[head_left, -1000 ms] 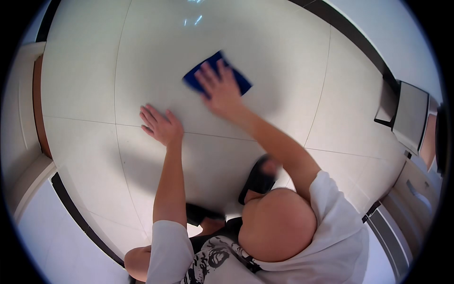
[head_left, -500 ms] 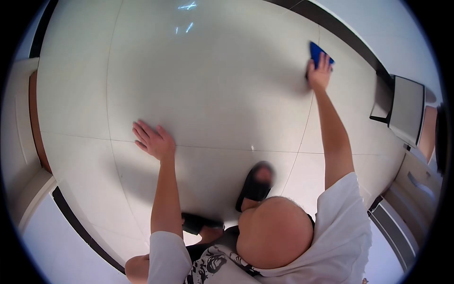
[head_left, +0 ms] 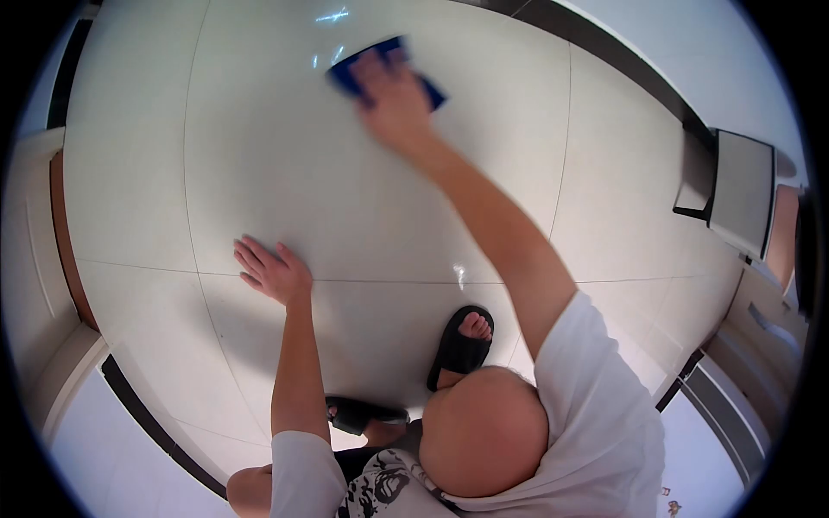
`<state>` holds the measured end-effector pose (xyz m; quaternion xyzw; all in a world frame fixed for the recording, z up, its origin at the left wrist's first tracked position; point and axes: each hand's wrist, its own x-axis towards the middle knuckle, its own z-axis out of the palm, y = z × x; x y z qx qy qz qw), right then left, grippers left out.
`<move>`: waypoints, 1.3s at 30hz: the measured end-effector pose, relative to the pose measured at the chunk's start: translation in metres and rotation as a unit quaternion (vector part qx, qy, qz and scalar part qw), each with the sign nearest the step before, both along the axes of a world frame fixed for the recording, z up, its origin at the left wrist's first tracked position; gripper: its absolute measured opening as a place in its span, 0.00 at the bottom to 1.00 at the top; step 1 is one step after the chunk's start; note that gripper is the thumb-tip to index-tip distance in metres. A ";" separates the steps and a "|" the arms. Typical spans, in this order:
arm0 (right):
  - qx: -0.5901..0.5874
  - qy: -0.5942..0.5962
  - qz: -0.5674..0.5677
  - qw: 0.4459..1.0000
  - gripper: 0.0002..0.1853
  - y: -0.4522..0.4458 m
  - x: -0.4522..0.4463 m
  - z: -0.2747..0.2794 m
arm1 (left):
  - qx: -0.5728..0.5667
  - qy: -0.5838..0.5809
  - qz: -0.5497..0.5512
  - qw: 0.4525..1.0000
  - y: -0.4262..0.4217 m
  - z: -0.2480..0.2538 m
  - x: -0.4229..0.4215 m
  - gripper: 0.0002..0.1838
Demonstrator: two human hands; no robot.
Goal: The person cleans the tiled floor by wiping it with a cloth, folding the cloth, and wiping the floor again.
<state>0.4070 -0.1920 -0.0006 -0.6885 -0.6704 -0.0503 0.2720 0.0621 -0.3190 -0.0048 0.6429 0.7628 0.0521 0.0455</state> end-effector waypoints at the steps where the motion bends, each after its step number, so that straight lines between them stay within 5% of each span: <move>1: -0.022 0.037 0.050 0.998 0.29 -0.003 -0.039 0.003 | 0.000 -0.003 -0.002 1.000 0.000 -0.001 -0.001 0.39; 4: -0.058 0.035 0.169 0.983 0.32 -0.013 -0.094 0.006 | 0.003 -0.007 -0.008 1.000 -0.001 -0.003 -0.006 0.39; 8: -0.085 0.070 0.152 0.982 0.34 -0.006 -0.047 0.001 | 0.005 -0.003 -0.016 1.000 -0.003 -0.004 -0.010 0.38; 14: -0.089 -0.043 -0.187 0.977 0.37 -0.032 0.245 -0.039 | 0.005 0.010 -0.018 1.000 -0.002 -0.009 -0.010 0.39; 15: -0.118 0.033 -0.259 0.958 0.38 -0.055 0.288 -0.035 | 0.007 0.012 -0.019 1.000 -0.003 -0.009 -0.012 0.39; 17: -0.167 -0.012 -0.388 0.906 0.39 -0.108 0.372 -0.053 | 0.002 0.015 -0.011 1.000 -0.002 -0.010 -0.011 0.40; 19: -0.212 -0.025 -0.470 0.857 0.42 -0.153 0.375 -0.038 | 0.000 0.013 -0.007 1.000 -0.001 -0.009 -0.008 0.40; 23: -0.193 -0.033 -0.470 0.861 0.41 -0.142 0.337 -0.041 | 0.006 0.013 -0.006 1.000 -0.002 -0.009 -0.004 0.41; 26: -0.152 -0.122 -0.369 0.909 0.39 -0.089 0.296 -0.066 | 0.003 0.016 -0.006 1.000 0.001 -0.007 -0.003 0.42; 32: -0.033 -0.082 -0.057 0.994 0.31 0.009 0.026 -0.020 | -0.019 0.018 -0.003 1.000 0.001 -0.002 -0.004 0.46; 36: -0.132 -0.062 0.158 0.977 0.35 -0.019 -0.134 0.002 | 0.034 -0.100 -0.026 0.994 -0.001 -0.007 -0.016 0.51; 39: -0.156 -0.014 0.206 0.966 0.35 -0.055 -0.170 0.013 | 0.057 -0.292 -0.015 0.955 -0.002 -0.004 -0.040 0.52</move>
